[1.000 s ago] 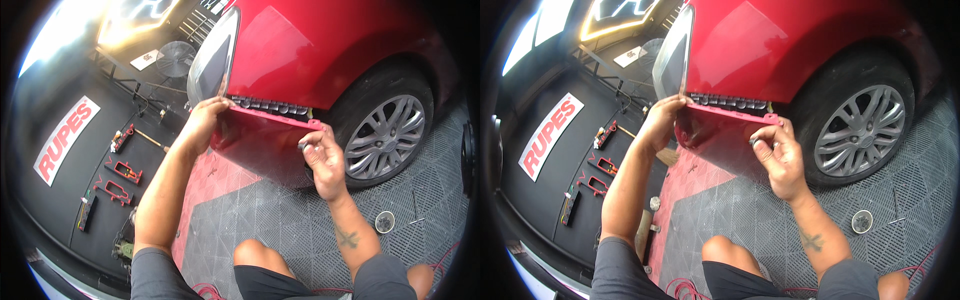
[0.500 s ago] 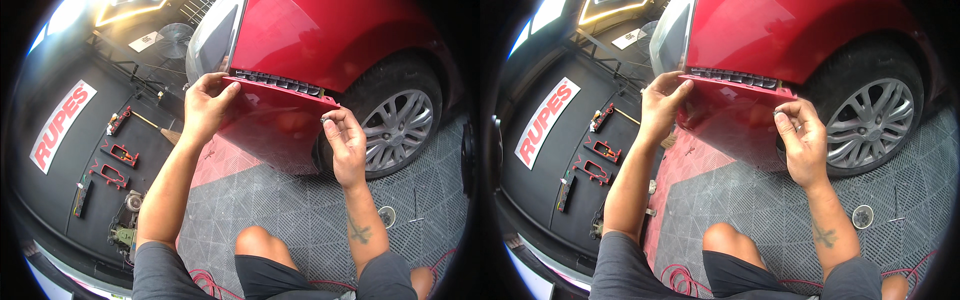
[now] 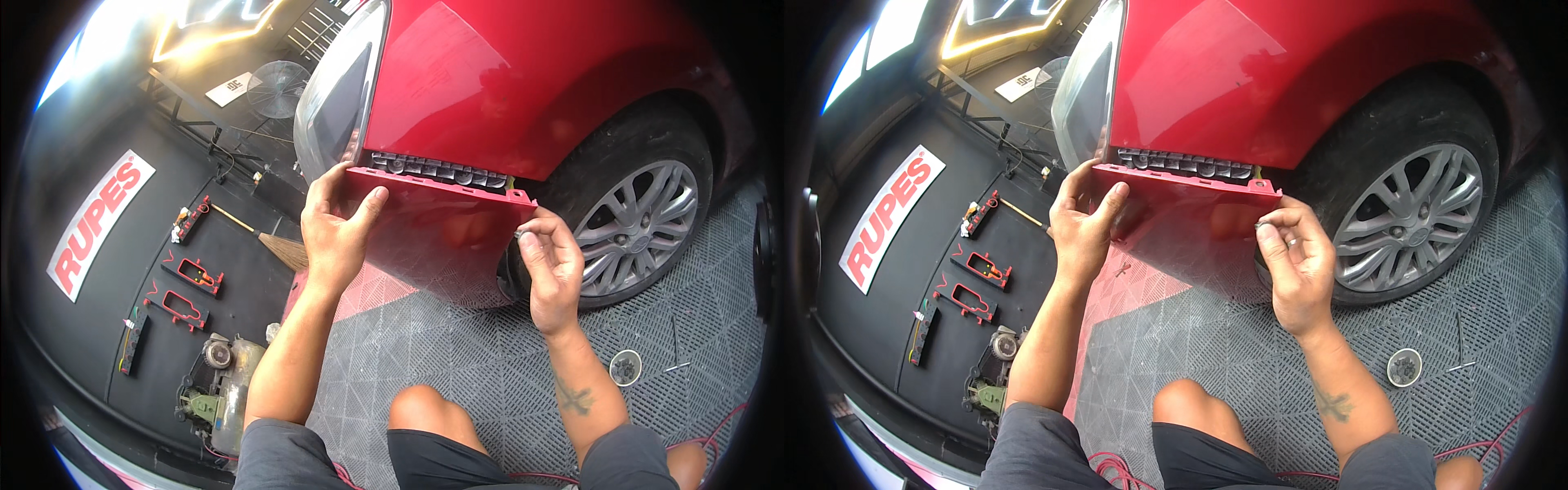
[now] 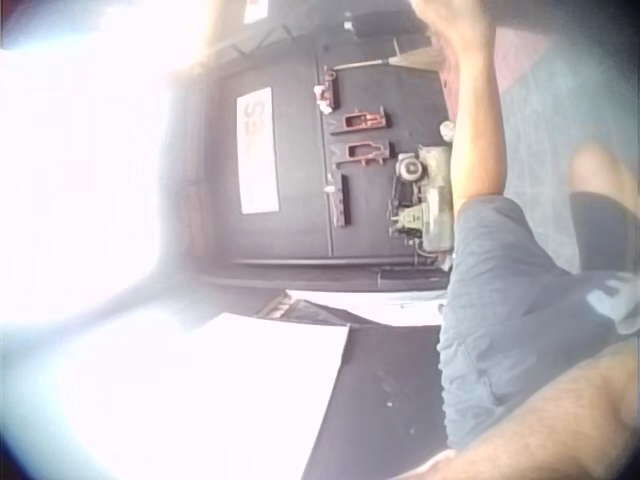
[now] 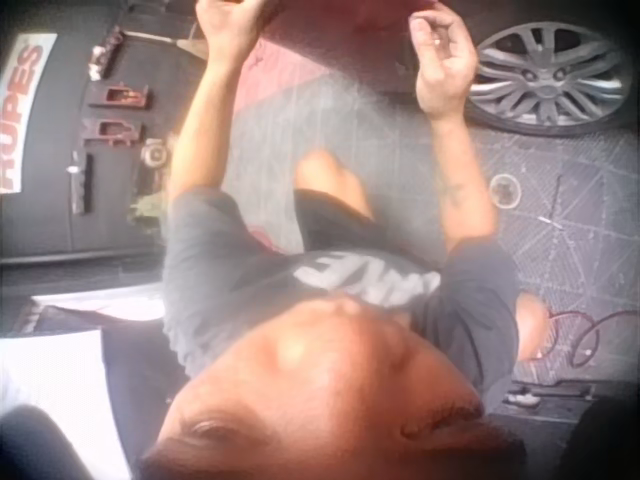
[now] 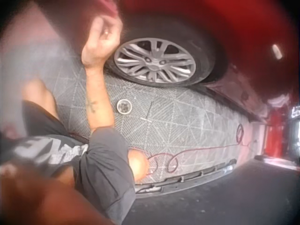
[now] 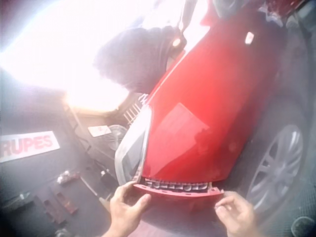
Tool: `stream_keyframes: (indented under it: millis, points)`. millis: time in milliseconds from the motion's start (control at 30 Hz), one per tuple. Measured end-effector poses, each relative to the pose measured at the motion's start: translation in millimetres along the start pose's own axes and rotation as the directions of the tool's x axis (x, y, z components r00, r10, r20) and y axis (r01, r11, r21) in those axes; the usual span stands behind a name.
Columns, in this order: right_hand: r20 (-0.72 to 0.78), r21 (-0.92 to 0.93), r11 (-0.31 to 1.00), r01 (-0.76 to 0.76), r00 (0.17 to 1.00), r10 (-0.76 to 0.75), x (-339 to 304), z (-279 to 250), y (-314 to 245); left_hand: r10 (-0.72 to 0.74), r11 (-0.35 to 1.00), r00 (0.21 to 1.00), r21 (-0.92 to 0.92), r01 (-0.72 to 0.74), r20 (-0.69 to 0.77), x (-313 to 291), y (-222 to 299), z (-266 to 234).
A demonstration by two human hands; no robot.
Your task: The person is repairing a red car bumper by using a screwdriver to tighten screws and then applying a substance from a small container to the bumper's surface.
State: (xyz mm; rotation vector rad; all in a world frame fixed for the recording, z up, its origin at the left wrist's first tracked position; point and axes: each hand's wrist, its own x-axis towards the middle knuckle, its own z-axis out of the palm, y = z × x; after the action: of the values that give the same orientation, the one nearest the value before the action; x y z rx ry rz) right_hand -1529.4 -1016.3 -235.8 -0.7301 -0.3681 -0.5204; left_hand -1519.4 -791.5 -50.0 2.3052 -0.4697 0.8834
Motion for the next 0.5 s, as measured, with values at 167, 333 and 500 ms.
stream_keyframes:
  millis: [167,333,500]
  points:
    - [-0.247,0.163,0.986,0.036,0.969,0.006,7.4,-16.9,2.2,-0.065,0.994,0.998,-0.092,0.066,0.015,3.0,10.5,1.7]
    - [-0.284,0.493,0.826,-0.271,0.848,0.448,15.9,-24.1,7.0,-0.053,0.993,0.999,-0.107,0.052,-0.012,5.9,-3.3,-2.9]
    - [-0.040,0.432,0.811,-0.395,0.890,0.455,13.9,-32.1,11.1,-0.039,0.997,0.999,-0.064,0.039,-0.003,6.5,1.1,0.1]
